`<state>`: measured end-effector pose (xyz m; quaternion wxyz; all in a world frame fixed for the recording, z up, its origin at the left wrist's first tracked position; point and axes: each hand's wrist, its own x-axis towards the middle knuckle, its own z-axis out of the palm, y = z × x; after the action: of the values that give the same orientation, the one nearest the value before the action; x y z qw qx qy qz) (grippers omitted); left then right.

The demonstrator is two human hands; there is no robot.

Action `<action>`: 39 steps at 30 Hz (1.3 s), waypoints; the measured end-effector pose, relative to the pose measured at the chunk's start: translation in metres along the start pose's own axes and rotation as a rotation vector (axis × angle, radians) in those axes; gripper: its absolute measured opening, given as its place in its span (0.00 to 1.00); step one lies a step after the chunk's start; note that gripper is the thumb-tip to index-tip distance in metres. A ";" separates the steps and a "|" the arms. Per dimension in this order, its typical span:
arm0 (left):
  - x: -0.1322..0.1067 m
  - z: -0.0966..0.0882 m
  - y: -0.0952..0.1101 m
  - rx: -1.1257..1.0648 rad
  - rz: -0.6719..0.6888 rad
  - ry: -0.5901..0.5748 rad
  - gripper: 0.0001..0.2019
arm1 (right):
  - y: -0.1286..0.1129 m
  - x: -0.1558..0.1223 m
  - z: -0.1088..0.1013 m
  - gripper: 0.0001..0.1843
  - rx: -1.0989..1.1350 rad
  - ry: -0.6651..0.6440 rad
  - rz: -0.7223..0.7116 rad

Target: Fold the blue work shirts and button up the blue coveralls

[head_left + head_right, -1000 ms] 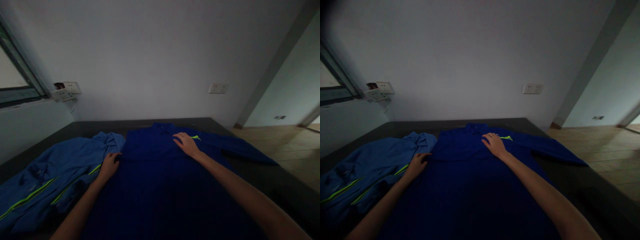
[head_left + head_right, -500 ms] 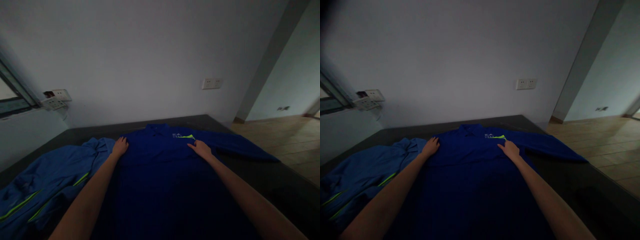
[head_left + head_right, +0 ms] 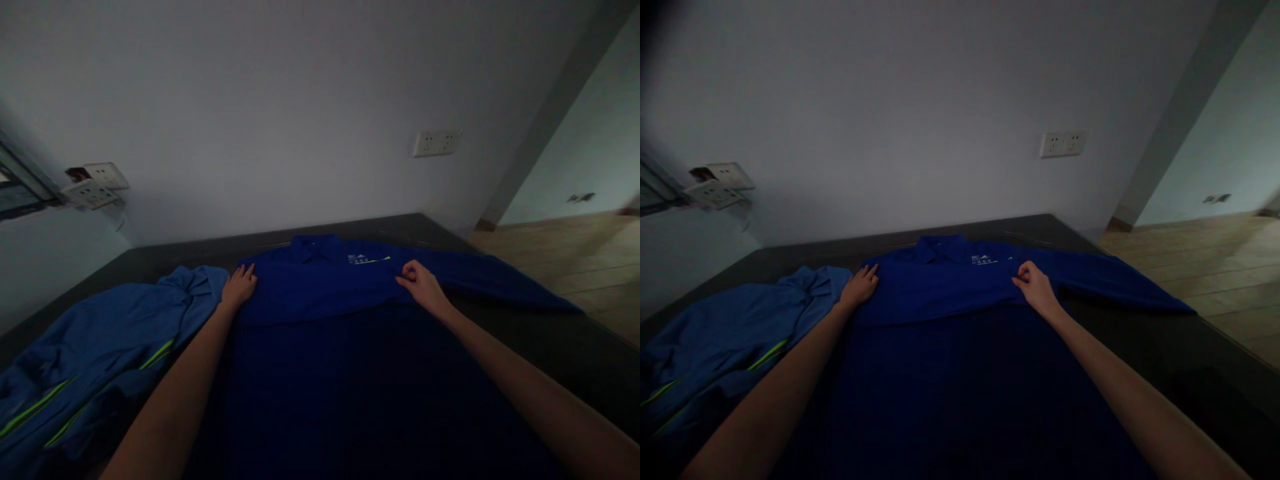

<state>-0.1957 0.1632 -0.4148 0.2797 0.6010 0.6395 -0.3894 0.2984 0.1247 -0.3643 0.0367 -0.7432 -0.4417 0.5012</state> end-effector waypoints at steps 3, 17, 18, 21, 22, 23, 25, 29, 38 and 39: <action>-0.004 -0.002 0.002 0.004 -0.017 0.031 0.28 | 0.000 -0.012 0.004 0.22 -0.177 0.035 -0.022; -0.015 -0.006 0.058 -0.047 0.122 -0.029 0.26 | -0.084 -0.003 0.092 0.31 -0.363 -0.285 -0.341; -0.015 -0.005 0.057 -0.045 0.121 -0.030 0.26 | -0.077 -0.004 0.096 0.32 -0.391 -0.334 -0.319; -0.017 -0.004 0.055 -0.039 0.122 -0.019 0.27 | -0.047 -0.006 0.088 0.33 -0.463 -0.417 -0.305; -0.017 -0.004 0.055 -0.037 0.122 -0.014 0.27 | -0.038 -0.007 0.081 0.33 -0.478 -0.425 -0.300; -0.017 -0.004 0.054 -0.036 0.125 -0.008 0.27 | -0.028 -0.008 0.072 0.34 -0.487 -0.428 -0.289; -0.016 -0.003 0.055 -0.036 0.126 0.000 0.27 | -0.014 -0.010 0.057 0.34 -0.493 -0.429 -0.256; -0.012 -0.001 0.054 -0.054 0.125 -0.035 0.27 | -0.001 -0.014 0.042 0.34 -0.469 -0.410 -0.205; -0.046 -0.029 0.095 -0.043 0.254 0.295 0.24 | -0.004 -0.023 0.041 0.31 -0.419 -0.331 -0.232; -0.052 -0.034 0.110 -0.056 0.298 0.310 0.23 | -0.005 -0.024 0.041 0.30 -0.403 -0.315 -0.232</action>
<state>-0.0768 0.1598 -0.3711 0.2490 0.7336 0.5895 -0.2287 0.2614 0.0949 -0.3649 -0.1239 -0.5930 -0.6147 0.5052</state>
